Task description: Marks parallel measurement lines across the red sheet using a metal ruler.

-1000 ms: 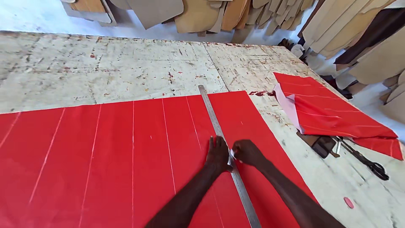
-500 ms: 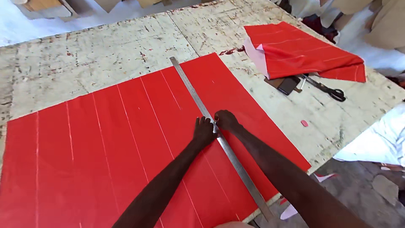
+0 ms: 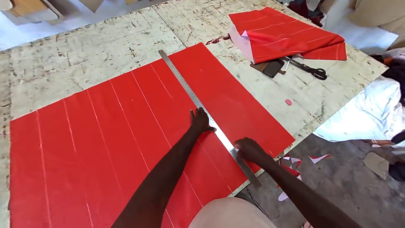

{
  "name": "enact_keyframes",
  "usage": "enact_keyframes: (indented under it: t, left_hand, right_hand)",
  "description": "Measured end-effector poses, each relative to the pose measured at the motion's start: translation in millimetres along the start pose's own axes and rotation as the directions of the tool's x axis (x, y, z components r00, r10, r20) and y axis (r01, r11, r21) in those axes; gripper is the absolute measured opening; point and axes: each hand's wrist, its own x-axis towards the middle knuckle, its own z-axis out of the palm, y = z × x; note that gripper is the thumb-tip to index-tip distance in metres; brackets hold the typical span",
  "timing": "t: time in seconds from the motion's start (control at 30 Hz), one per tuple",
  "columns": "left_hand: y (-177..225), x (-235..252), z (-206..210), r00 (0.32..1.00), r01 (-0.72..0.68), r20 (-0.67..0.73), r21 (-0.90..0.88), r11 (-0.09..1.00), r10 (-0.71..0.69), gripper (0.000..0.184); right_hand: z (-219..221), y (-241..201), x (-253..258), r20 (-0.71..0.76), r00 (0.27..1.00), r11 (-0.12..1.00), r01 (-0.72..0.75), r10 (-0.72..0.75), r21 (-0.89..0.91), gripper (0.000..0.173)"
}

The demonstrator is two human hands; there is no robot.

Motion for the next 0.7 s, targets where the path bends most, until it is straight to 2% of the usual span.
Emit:
enact_keyframes:
  t: [0.17,0.4,0.47,0.53,0.63,0.7]
  left_hand:
    - [-2.4,3.4,2.8,0.999,-0.032,-0.011,0.018,0.999,0.032,0.123]
    - [-2.6,4.8,0.1,0.999,-0.031,0.007,0.06,0.998,0.031,0.124]
    - [-2.0,4.6,0.5,0.999,-0.035,0.011,0.064,0.997,0.035,0.124]
    - [-1.0,3.4,0.5,0.999,-0.035,-0.004,0.038,0.999,0.035,0.124]
    - [-4.4,-0.4,3.9,0.999,-0.047,-0.02,0.017,0.999,0.047,0.124]
    - [-6.7,0.5,3.7,0.998,-0.054,-0.033,0.011,0.998,0.055,0.124]
  right_hand:
    - [32.5,14.4,-86.6,0.077,0.987,0.989,-0.139,0.142,-0.044,0.01]
    - [62.4,28.0,-138.0,-0.013,0.988,0.987,-0.152,0.152,-0.043,0.01]
    - [76.3,41.7,-151.7,-0.102,0.977,0.981,-0.181,0.187,0.065,0.016]
    - [91.3,59.1,-163.4,-0.235,0.937,0.938,-0.183,0.257,0.295,0.026]
    - [114.5,58.9,-167.6,-0.327,0.834,0.743,-0.14,0.444,0.654,0.031]
    - [120.1,40.2,-161.9,-0.339,0.824,0.678,-0.071,0.453,0.732,0.026]
